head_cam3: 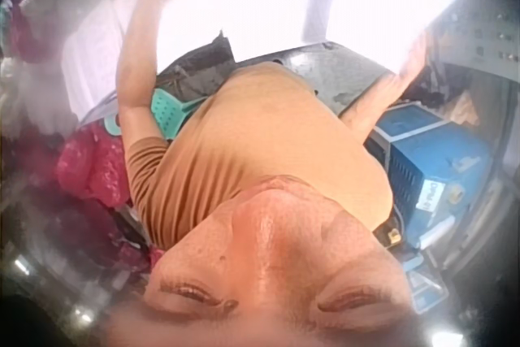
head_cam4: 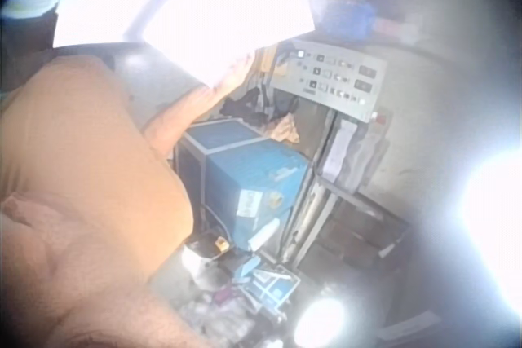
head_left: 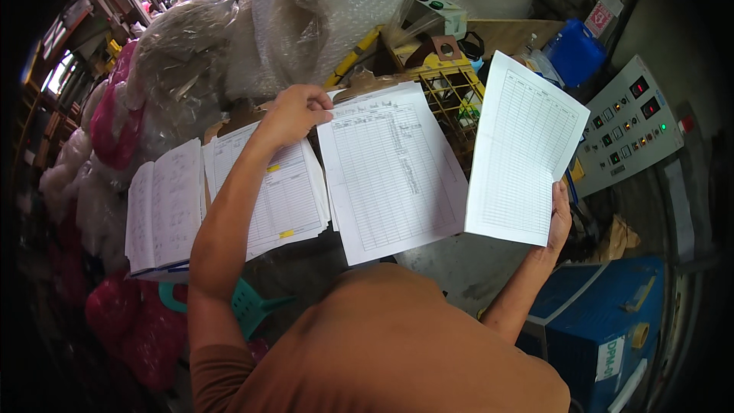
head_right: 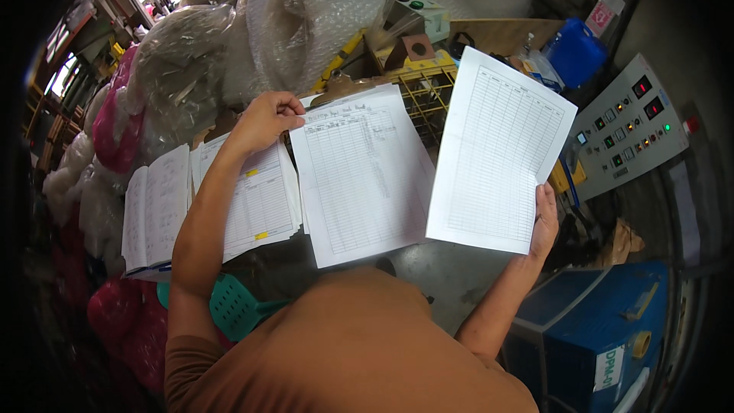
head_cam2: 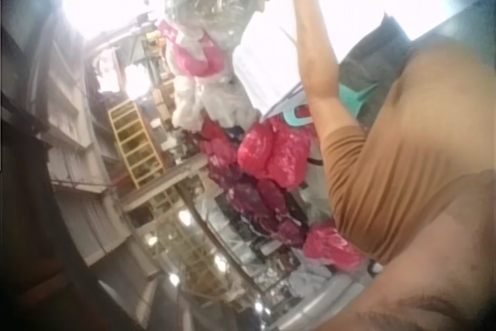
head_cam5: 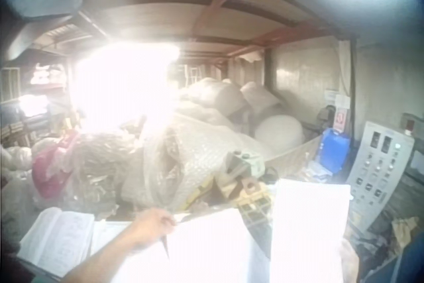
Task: The person loads black mesh material into a blue industrial machine, then flips through a stack of documents on a nearby table. They return to the machine to load white foam blocks into the hopper.
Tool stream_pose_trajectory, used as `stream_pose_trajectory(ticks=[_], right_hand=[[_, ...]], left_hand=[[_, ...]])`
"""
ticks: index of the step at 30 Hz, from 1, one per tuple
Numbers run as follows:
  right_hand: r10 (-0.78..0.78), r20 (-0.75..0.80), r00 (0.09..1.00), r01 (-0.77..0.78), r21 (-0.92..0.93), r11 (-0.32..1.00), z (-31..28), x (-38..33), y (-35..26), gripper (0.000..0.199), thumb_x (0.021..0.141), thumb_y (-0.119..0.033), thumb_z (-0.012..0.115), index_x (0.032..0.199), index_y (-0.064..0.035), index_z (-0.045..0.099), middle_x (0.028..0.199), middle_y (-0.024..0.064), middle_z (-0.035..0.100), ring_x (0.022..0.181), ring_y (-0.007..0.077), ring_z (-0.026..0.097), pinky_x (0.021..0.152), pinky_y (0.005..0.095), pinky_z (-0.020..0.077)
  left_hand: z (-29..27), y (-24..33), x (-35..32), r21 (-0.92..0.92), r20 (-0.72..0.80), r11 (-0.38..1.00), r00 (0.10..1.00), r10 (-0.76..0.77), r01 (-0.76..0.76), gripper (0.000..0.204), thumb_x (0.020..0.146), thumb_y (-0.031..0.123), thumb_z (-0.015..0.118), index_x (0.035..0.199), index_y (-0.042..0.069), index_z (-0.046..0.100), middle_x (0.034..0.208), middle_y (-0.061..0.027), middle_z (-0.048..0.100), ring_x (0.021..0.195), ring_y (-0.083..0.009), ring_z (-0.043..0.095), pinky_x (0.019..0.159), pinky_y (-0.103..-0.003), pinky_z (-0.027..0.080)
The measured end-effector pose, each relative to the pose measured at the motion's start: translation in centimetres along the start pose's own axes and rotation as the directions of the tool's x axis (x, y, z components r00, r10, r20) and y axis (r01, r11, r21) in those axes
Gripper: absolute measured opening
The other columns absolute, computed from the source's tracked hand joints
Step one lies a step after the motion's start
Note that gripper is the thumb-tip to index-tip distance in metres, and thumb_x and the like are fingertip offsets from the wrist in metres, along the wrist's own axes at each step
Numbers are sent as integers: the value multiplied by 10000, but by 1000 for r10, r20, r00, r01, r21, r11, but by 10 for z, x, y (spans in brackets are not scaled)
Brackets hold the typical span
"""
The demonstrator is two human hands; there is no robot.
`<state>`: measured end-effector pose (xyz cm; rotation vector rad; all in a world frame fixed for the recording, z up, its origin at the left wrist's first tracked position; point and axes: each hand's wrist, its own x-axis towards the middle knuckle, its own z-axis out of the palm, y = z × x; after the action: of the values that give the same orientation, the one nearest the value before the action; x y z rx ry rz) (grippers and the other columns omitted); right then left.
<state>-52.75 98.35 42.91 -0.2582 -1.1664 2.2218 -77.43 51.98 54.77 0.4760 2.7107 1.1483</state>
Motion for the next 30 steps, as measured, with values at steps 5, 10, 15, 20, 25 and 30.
stream_pose_trajectory(ticks=[5,10,15,20,25,30], right_hand=[[20,-26,999,-20,-3,1000,16,-11,-5,322,1112,-163,518,1340,52,591,1189,164,732,1053,210,731,916,333,586],[41,8,999,-41,-8,999,8,-12,-5,303,1110,-167,524,1312,48,595,1176,159,726,1018,205,735,899,323,581],[33,-31,999,-35,-52,998,3,-14,-4,317,1112,-166,523,1337,49,585,1177,156,724,1023,201,736,899,319,580],[36,29,999,-35,-27,999,-6,-8,0,302,1125,-179,495,1313,35,593,1188,181,732,1044,242,752,911,369,613],[36,50,998,-33,-56,998,6,-7,4,299,1110,-164,539,1304,54,605,1144,149,726,999,173,727,882,299,575],[85,78,993,-78,-86,993,22,-12,9,265,1090,-135,580,1262,61,627,1081,145,742,944,172,735,853,296,584]], left_hand=[[14,2,8,24,18,996,996,83,-84,206,844,121,803,1012,6,775,889,-102,752,817,-187,697,769,-349,536],[18,7,20,62,-53,997,998,45,-42,172,863,104,794,1004,8,776,835,-56,723,765,-141,670,724,-325,531],[20,28,-6,39,35,991,991,130,-132,193,882,114,781,1035,-3,775,878,-82,746,804,-169,698,765,-334,550],[19,35,-18,2,23,991,990,137,-137,196,882,118,776,1032,-9,773,904,-116,759,847,-200,718,792,-348,555],[17,-1,4,131,-79,982,986,150,-139,219,861,125,795,1037,-4,774,922,-135,764,866,-232,729,811,-362,557],[20,-23,9,195,-67,978,994,87,-73,402,803,197,867,1142,5,768,1077,-176,770,1012,-282,734,904,-391,553]])
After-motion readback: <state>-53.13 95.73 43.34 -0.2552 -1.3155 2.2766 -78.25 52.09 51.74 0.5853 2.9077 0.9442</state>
